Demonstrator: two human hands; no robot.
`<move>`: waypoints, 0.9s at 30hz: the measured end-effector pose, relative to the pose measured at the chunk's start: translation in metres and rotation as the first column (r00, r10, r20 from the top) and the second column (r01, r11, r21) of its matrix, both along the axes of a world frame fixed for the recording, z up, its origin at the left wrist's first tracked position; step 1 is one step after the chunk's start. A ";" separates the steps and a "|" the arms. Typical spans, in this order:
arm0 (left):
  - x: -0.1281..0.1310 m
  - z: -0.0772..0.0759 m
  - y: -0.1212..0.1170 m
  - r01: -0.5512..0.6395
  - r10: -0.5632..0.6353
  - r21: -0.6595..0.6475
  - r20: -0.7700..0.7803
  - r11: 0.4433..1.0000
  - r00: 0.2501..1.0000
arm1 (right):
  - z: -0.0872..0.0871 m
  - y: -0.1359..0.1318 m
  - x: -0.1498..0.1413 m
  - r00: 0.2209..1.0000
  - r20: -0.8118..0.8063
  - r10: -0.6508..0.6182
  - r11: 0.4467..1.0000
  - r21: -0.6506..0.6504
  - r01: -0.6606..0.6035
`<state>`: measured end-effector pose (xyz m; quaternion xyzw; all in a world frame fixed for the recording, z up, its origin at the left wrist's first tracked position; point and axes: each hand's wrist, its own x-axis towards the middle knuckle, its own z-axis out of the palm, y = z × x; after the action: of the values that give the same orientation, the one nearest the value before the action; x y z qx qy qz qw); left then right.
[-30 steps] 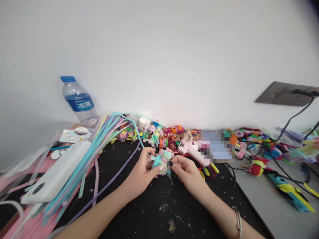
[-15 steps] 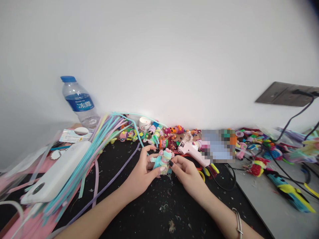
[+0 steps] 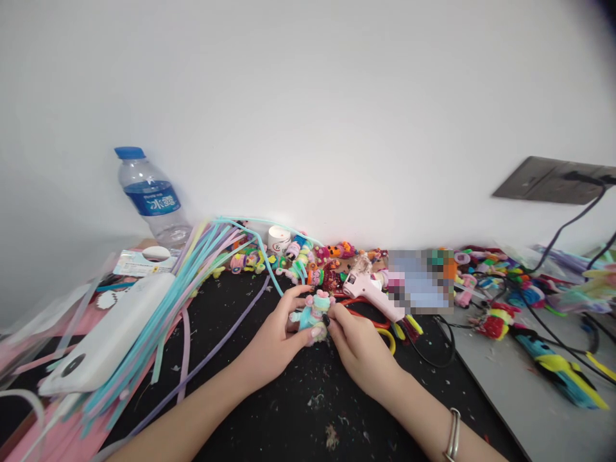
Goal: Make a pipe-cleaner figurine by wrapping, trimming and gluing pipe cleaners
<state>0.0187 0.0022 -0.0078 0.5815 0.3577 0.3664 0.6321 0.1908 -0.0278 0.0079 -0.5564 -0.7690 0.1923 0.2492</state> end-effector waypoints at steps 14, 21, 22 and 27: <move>0.001 0.003 -0.001 -0.023 0.025 0.053 -0.034 0.998 0.999 | -0.007 0.000 -0.001 0.981 -0.181 -0.073 0.996 0.040 0.082; 0.003 0.000 -0.002 -0.029 0.034 0.080 -0.064 0.996 0.997 | -0.007 -0.004 -0.003 0.992 -0.082 -0.091 0.991 0.091 0.098; 0.002 0.000 -0.003 -0.027 0.032 0.078 -0.063 0.997 0.997 | -0.006 -0.004 -0.003 0.993 -0.080 -0.087 0.991 0.093 0.095; 0.002 0.002 -0.002 -0.026 0.028 0.053 -0.040 0.998 0.999 | -0.005 -0.004 -0.003 0.986 -0.159 -0.055 0.996 0.055 0.064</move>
<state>0.0207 -0.0001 -0.0059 0.6005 0.3685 0.3721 0.6042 0.1882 -0.0315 0.0024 -0.5545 -0.7353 0.2048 0.3314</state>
